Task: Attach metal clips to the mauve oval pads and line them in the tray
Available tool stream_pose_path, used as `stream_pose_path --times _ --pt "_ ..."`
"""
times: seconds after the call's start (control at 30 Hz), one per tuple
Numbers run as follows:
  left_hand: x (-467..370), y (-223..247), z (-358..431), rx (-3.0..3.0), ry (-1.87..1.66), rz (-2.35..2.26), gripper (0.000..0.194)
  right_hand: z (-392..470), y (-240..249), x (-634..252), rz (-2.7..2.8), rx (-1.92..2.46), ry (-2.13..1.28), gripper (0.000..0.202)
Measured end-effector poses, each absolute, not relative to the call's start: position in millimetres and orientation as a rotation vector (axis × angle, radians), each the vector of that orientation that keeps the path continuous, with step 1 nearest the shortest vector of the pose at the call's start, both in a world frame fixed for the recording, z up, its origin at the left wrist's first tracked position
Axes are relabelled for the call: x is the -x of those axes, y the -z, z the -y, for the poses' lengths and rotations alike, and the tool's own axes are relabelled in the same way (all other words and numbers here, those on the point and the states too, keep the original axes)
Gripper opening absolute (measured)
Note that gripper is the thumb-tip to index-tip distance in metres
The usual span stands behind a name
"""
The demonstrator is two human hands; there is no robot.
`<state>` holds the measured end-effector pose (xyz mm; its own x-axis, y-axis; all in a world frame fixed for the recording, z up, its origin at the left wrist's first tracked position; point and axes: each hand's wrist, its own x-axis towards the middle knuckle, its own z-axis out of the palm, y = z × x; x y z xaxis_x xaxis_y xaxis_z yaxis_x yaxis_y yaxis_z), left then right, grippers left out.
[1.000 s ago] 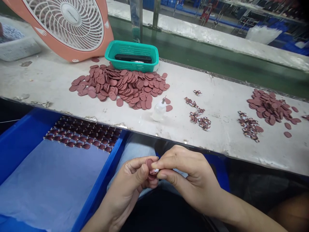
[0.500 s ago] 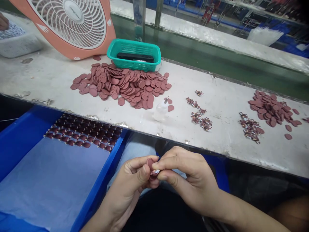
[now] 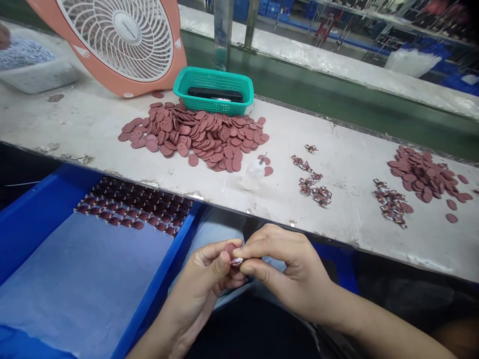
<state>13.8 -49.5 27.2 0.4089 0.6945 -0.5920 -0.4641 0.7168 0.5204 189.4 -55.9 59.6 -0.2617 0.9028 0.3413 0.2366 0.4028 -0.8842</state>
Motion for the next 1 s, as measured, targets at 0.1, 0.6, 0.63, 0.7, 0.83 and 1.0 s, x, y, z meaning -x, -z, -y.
stream_pose_path --times 0.1,0.6,0.63,0.7,0.83,1.0 --pt "-13 -27 49 -0.312 -0.738 -0.827 0.037 54 -63 -190 1.762 0.966 -0.937 0.016" --pt "-6 -26 45 -0.299 -0.702 -0.723 0.042 59 -65 -194 1.783 1.092 -0.894 0.027" --pt "-5 -25 45 -0.298 -0.704 -0.718 0.043 58 -66 -194 1.783 1.094 -0.902 0.027" --pt "-4 -23 46 -0.292 -0.701 -0.705 0.044 56 -67 -194 1.785 1.095 -0.917 0.027" --pt "-4 -21 47 -0.261 -0.701 -0.665 0.035 54 -69 -193 1.776 1.087 -0.927 0.024" --pt "-5 -22 47 -0.278 -0.715 -0.658 0.04 53 -66 -187 1.763 1.073 -0.929 0.023"
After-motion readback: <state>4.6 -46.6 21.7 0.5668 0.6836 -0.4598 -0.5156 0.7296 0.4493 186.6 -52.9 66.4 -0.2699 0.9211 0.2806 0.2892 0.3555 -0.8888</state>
